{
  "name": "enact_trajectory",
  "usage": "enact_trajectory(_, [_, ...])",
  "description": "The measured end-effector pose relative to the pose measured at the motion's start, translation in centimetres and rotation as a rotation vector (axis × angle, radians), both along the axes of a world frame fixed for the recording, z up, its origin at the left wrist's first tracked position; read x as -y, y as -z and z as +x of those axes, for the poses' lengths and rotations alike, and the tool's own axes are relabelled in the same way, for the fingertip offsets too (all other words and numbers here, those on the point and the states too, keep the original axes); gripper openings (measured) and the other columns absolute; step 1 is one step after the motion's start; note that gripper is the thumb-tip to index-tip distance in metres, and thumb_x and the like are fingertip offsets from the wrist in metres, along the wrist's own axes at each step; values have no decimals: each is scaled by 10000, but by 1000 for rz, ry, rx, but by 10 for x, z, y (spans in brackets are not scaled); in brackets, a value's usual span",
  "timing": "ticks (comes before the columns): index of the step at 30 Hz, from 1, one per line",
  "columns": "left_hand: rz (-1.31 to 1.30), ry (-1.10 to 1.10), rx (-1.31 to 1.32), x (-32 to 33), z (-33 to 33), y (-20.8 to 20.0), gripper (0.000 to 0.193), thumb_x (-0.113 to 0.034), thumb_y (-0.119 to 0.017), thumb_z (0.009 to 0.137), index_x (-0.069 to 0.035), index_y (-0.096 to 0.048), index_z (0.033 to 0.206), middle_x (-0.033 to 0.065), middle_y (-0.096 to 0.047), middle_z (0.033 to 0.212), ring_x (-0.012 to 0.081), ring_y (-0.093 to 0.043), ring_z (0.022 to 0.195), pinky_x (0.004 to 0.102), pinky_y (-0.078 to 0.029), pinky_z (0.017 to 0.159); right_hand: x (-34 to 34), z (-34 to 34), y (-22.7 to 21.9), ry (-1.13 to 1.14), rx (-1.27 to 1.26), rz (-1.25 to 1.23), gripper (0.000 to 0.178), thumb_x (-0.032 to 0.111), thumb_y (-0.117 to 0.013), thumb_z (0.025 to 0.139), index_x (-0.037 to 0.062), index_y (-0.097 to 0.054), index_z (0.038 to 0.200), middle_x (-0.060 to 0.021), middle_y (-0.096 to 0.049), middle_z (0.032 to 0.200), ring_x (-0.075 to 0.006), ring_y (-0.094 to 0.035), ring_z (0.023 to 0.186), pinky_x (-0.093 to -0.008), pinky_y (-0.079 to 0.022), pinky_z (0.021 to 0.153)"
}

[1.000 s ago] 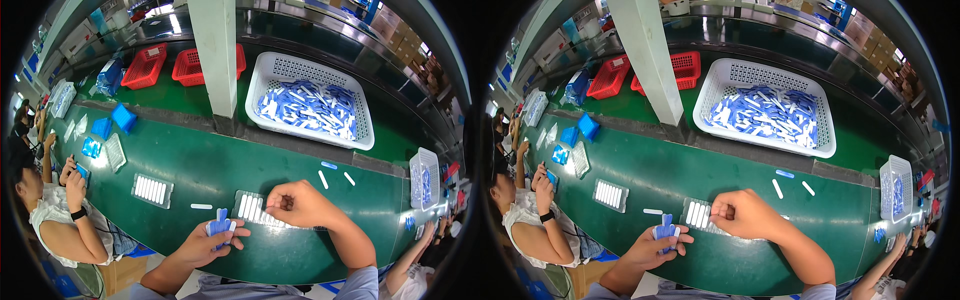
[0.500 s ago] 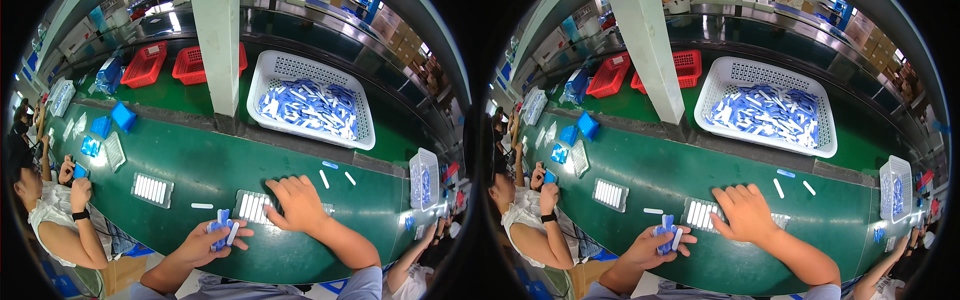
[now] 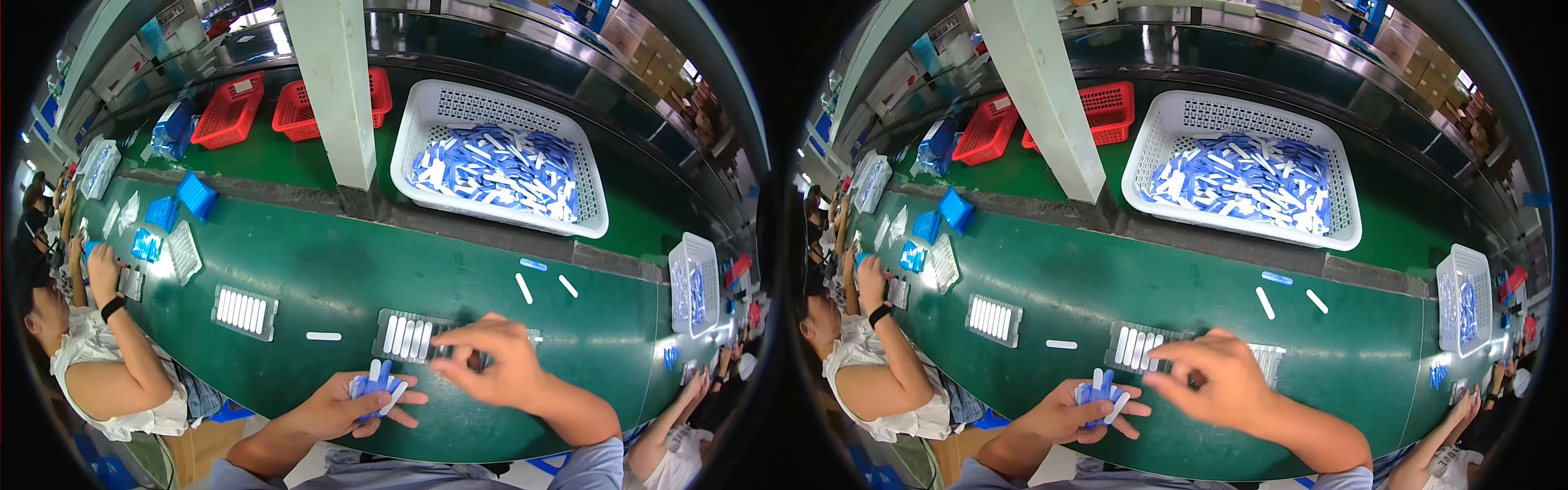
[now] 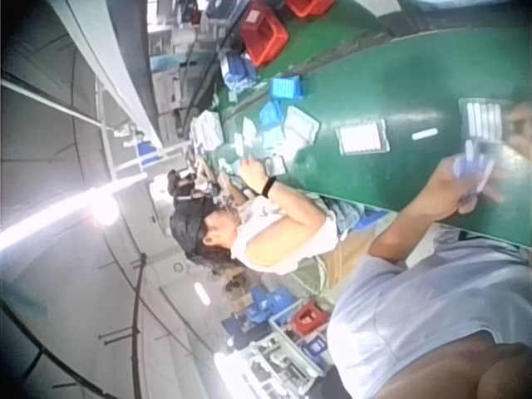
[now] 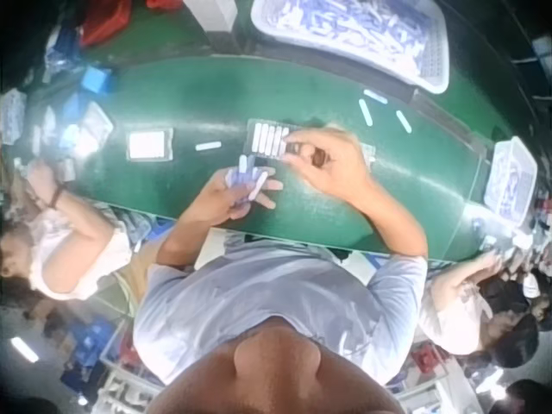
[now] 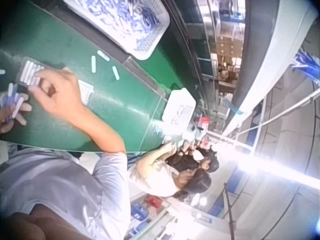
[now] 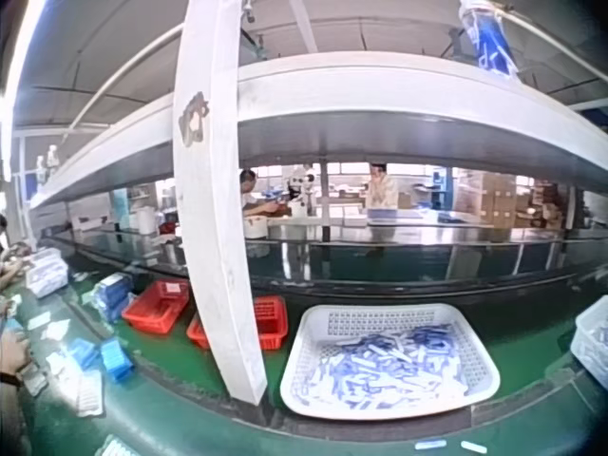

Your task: The person takes strips from a basket by hand, inserts them into individual slots in plastic trays on the assembly table, and slides the filled trays to a coworker.

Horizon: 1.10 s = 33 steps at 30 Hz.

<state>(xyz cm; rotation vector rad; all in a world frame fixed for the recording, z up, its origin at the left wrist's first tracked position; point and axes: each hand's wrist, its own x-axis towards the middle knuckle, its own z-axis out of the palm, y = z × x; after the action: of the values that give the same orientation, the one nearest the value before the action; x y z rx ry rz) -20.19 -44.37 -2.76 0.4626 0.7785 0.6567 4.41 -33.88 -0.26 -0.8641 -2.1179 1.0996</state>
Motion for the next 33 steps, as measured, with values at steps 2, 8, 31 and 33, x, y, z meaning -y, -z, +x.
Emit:
enact_trajectory(2, [10, -25, -11, 1, 4, 4, 481, -136, -511, 1077, 58, -388, 1500, 233, -624, 1336, 323, -710, 1116, 202, -383, 450, 10, -4, -6, -37, 46, -15, 167, 160, -785, 842, 116, -739, 997, 39, -596, 666, -147, -588, 615, -310, -396, 626])
enact_trajectory(8, [70, -14, -101, -1, 15, 0, 488, -93, -520, 1068, 65, -379, 1507, 174, -654, 1177, 297, -760, 950, 207, -311, 385, 13, -4, 6, -336, 264, 777, 267, 211, -792, 796, 50, -739, 1002, 44, -531, 752, -127, -517, 654, -297, -371, 630])
enact_trajectory(31, [127, -61, -164, -7, -5, 6, 323, -86, -551, 1050, 28, -533, 1353, 163, -692, 1095, 123, -619, 678, 206, -342, 447, -12, 32, -5, 143, -109, -787, 186, 146, -682, 997, -26, -746, 966, -55, -735, 770, -91, -645, 571, -230, -448, 493])
enact_trajectory(33, [123, -91, -146, -5, -8, 12, 304, -80, -544, 1047, 12, -532, 1337, 149, -678, 1076, 120, -604, 675, 213, -332, 450, -19, 33, 2, 99, -126, -779, 151, 117, -695, 981, -27, -742, 968, -76, -738, 776, -96, -653, 560, -239, -437, 479])
